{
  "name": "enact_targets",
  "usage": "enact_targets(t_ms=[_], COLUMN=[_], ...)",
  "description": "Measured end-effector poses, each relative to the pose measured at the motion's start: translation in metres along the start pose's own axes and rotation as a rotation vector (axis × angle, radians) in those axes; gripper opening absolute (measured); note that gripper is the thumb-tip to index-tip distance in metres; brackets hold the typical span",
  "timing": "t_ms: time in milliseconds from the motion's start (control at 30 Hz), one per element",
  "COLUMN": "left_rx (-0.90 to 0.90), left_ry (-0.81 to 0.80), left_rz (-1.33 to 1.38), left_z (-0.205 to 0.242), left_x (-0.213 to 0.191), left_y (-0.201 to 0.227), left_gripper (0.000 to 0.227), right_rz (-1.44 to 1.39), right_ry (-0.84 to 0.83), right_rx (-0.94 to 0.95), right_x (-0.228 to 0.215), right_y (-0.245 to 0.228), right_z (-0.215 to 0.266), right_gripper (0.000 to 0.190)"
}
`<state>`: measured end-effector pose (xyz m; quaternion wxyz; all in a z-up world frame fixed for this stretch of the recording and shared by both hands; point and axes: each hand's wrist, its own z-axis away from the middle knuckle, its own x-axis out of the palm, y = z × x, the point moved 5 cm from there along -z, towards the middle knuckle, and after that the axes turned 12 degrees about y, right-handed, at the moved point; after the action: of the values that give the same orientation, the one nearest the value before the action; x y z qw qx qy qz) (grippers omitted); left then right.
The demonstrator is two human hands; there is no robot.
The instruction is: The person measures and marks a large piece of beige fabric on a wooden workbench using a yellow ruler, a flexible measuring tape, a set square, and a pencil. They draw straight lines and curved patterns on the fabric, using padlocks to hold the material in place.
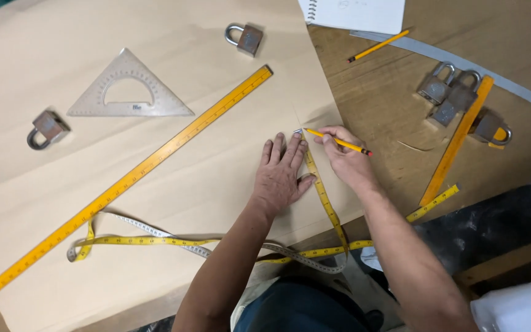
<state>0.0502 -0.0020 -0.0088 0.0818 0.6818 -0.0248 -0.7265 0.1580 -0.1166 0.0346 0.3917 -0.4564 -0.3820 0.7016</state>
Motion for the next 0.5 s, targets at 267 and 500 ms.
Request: enact_targets(t_ms=[267,500], left_rx=[0.008,0.004], left_ry=[-0.054,-0.036], left_rz=[-0.012,0.013], left_z=[-0.001,-0.002], left_x=[-0.006,-0.011], left_y=[-0.001,0.000], left_gripper=[0.090,0.090], right_rz=[0.164,0.305], right_ry=[-0.057,0.014], right_rx=[-0.017,-0.227], right_x=[0.010,0.006], right_y=[-0.002,-0.036], right_z=[-0.009,-0.001], right_gripper=[0.021,0.017])
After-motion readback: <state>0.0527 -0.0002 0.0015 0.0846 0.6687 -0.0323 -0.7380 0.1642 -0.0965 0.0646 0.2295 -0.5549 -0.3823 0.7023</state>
